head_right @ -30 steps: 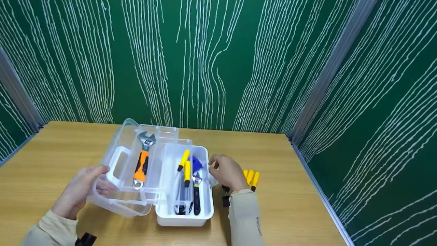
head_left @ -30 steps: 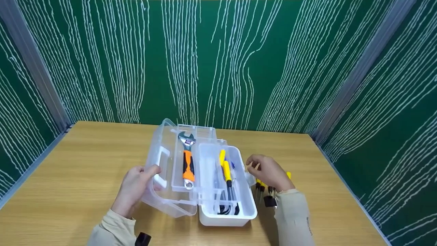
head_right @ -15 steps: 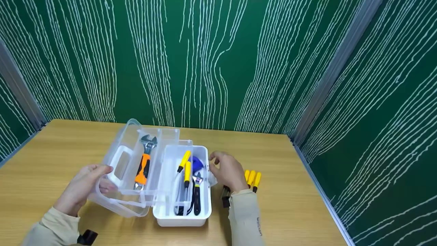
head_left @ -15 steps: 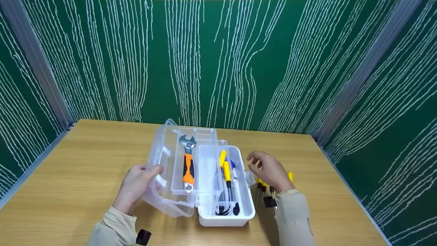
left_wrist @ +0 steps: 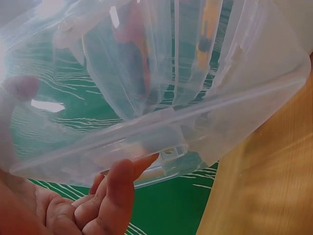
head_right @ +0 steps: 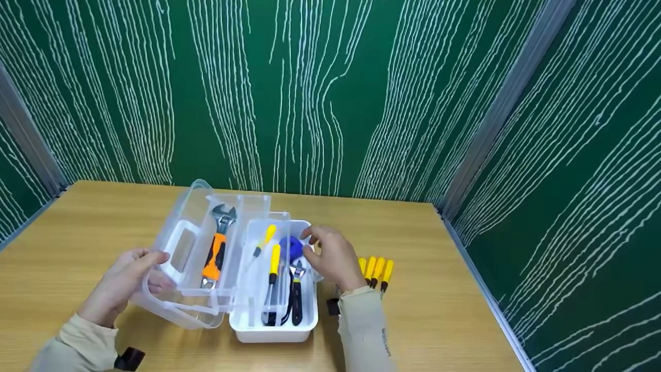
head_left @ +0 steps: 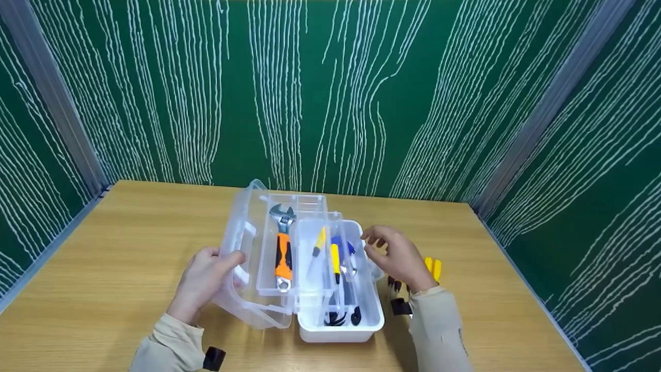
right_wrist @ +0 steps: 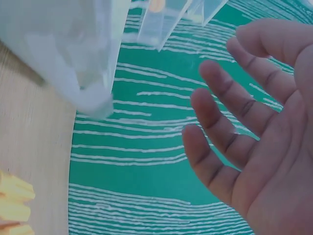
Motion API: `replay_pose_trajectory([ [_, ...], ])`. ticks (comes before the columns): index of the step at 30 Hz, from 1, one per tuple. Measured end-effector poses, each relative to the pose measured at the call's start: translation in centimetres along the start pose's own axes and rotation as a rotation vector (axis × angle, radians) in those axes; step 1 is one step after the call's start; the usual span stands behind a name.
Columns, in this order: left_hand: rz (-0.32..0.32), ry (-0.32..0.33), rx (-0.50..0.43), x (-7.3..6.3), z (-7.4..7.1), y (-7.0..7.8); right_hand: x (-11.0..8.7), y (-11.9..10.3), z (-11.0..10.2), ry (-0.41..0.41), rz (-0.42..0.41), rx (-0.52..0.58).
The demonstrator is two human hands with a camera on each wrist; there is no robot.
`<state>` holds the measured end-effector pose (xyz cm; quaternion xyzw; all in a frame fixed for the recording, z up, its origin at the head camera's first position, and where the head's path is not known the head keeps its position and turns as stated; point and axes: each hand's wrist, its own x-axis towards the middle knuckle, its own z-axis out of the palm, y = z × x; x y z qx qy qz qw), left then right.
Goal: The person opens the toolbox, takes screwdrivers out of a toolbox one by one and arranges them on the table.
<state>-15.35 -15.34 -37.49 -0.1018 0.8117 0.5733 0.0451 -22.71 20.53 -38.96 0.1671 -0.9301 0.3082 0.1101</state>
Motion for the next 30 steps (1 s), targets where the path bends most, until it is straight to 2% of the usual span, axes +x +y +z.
replay_pose_trajectory([
  [5, -0.001, -0.005, -0.008, 0.0, 0.1, 0.0, -0.1, -0.8, 0.5, -0.002, -0.087, 0.017],
  [11, -0.002, -0.001, -0.014, -0.4, 0.3, 0.2, -0.4, -1.8, 1.3, -0.073, -0.210, 0.063],
  [18, 0.007, 0.028, -0.009, -0.8, 0.4, 0.7, -0.6, -2.1, 1.5, -0.121, -0.169, 0.066],
  [22, 0.026, 0.026, -0.051, -0.8, 0.4, 0.6, -0.5, -1.9, 1.3, -0.144, -0.141, 0.074],
  [27, 0.060, 0.023, -0.127, -0.8, 0.4, 0.4, -0.6, -2.0, 1.0, -0.168, -0.163, 0.063],
  [30, 0.069, 0.021, -0.132, -0.8, 0.5, 0.4, -0.5, -2.1, 0.9, -0.196, -0.187, 0.038],
])
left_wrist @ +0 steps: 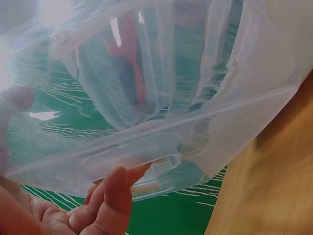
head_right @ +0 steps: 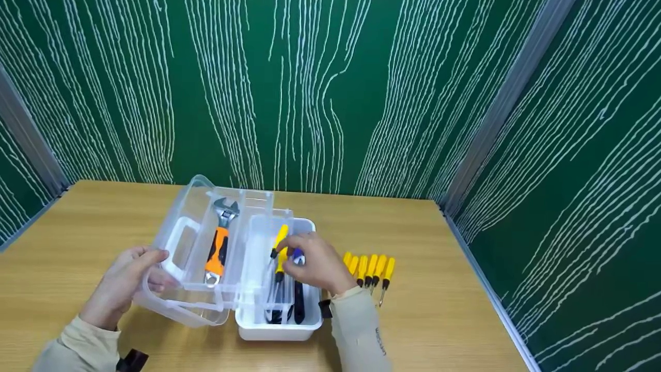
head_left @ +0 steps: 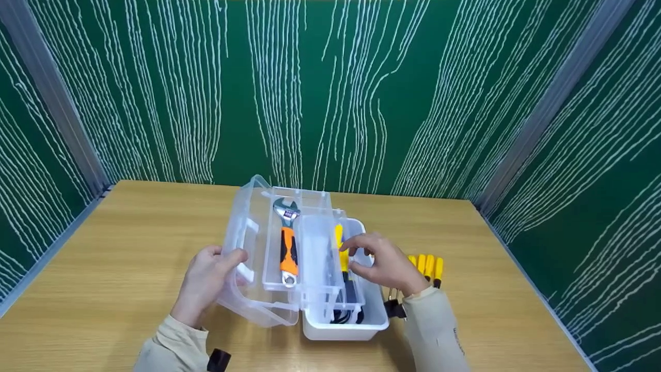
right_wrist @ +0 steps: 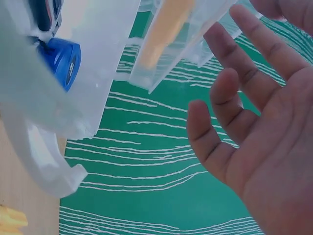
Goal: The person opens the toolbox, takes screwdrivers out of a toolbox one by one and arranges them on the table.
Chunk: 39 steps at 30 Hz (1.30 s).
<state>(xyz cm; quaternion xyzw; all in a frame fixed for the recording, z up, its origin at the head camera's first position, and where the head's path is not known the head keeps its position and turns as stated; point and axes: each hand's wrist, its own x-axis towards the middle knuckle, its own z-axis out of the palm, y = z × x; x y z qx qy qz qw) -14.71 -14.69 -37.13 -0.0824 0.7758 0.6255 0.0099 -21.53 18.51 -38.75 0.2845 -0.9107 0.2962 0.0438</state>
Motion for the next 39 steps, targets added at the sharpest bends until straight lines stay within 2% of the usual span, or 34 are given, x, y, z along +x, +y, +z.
replay_pose_trajectory([
  [8, -0.026, -0.004, 0.023, 0.0, 0.0, 0.0, 0.0, -0.6, 0.0, -0.084, 0.017, -0.027],
  [17, -0.061, -0.015, 0.065, 0.0, -0.1, 0.1, -0.2, -1.3, 0.3, -0.133, 0.032, -0.137],
  [28, -0.029, -0.003, 0.096, 0.3, -0.1, 0.1, -0.2, -2.2, 0.9, -0.162, 0.034, -0.240],
  [39, -0.054, -0.009, 0.124, 0.3, -0.2, 0.0, -0.2, -2.4, 0.9, -0.227, 0.085, -0.217],
])
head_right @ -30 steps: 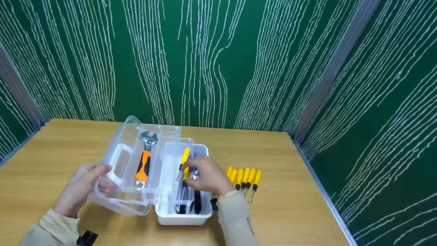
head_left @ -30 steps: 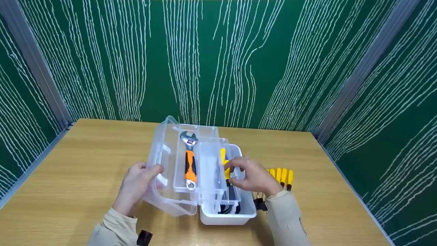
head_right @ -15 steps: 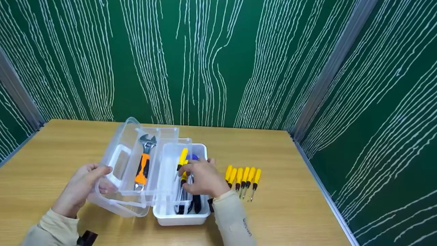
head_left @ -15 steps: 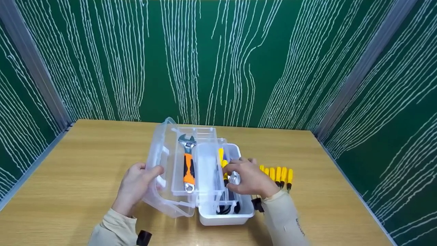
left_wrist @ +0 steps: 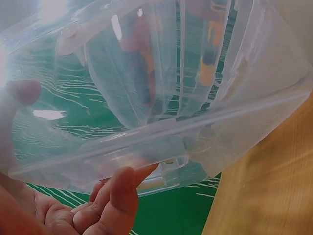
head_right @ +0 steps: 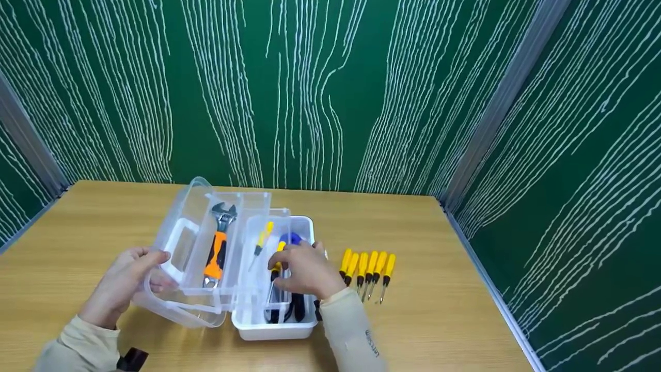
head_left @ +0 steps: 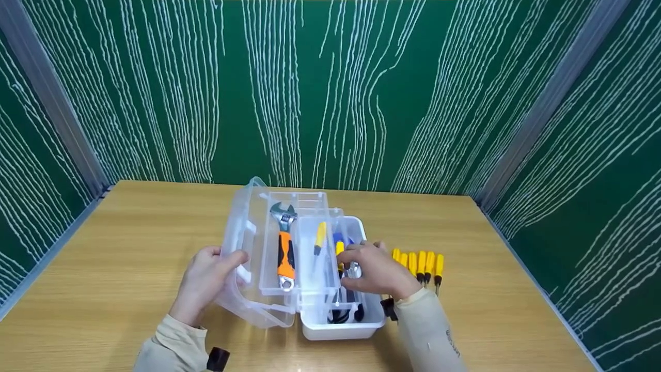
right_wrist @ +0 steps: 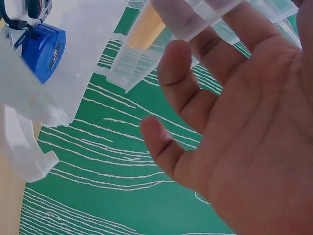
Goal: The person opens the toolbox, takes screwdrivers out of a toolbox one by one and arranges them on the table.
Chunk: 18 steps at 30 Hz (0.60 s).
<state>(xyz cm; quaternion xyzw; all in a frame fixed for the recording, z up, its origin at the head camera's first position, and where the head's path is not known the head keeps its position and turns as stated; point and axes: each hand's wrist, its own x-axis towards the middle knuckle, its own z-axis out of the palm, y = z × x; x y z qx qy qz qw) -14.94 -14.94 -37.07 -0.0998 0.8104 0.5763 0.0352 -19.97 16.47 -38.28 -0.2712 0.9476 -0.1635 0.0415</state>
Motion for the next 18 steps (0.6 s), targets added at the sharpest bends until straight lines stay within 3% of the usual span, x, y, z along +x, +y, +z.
replay_pose_trajectory([
  [12, -0.018, -0.011, 0.017, 0.05, -0.04, -0.02, 0.00, 0.07, -0.09, 0.023, -0.006, -0.004],
  [18, 0.036, 0.002, 0.037, 0.04, -0.06, -0.16, 0.08, 0.29, -0.22, 0.076, -0.055, 0.011],
])
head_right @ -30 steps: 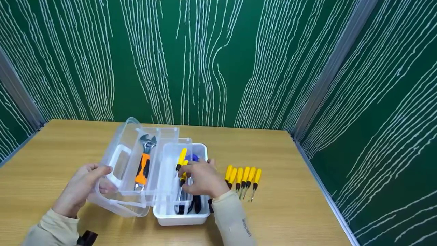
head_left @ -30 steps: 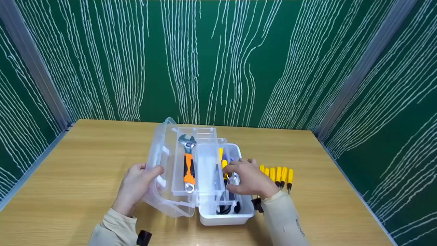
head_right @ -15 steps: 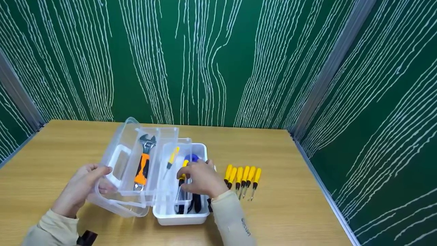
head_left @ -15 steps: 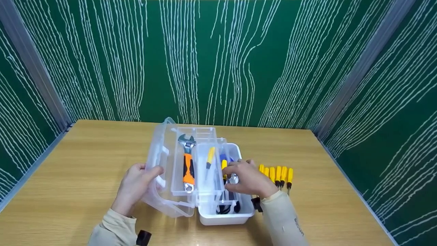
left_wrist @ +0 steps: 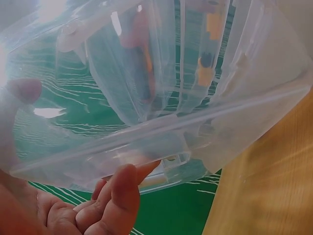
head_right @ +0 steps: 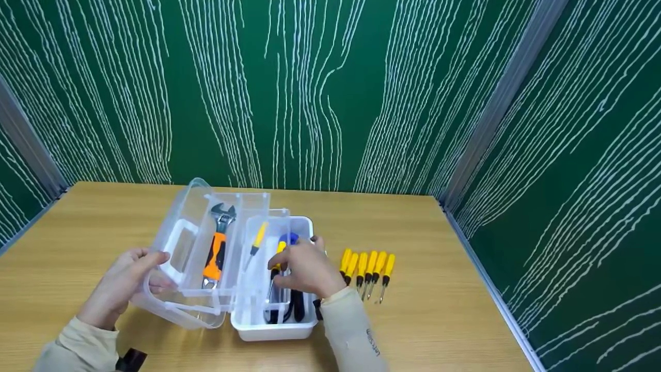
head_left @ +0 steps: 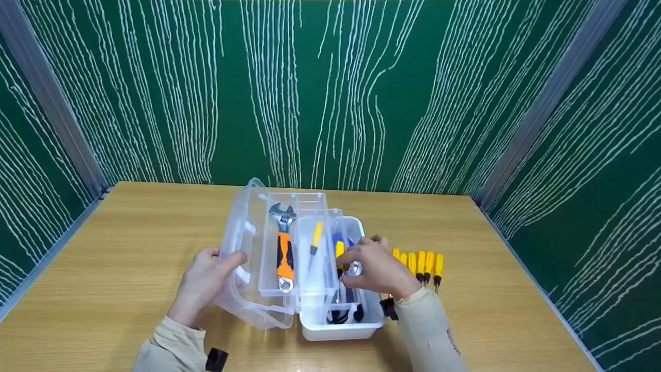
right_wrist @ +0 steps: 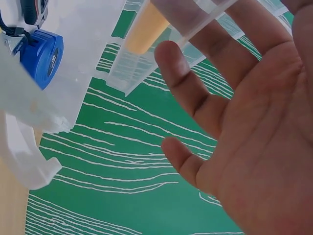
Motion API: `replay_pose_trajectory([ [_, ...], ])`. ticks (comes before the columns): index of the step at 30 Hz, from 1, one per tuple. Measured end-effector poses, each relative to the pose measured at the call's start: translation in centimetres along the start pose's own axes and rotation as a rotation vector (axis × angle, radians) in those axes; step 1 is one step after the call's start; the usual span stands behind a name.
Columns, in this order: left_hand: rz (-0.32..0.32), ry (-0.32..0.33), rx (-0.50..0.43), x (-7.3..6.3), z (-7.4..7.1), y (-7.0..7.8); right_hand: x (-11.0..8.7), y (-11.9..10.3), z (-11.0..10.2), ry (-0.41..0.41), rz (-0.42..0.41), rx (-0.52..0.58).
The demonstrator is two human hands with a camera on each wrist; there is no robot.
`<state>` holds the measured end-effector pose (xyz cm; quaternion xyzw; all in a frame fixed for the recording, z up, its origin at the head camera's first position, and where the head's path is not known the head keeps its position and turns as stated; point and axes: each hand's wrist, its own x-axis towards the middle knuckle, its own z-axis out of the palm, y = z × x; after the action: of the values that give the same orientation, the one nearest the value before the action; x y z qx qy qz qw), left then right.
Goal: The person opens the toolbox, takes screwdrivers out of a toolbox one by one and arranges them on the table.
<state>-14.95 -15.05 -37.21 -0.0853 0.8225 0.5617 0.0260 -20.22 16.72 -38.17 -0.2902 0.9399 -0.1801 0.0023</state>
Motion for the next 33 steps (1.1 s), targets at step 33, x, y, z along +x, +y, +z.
replay_pose_trajectory([
  [33, -0.025, -0.024, -0.032, 0.00, -0.04, -0.12, 0.03, 0.22, -0.09, 0.024, -0.025, 0.215],
])
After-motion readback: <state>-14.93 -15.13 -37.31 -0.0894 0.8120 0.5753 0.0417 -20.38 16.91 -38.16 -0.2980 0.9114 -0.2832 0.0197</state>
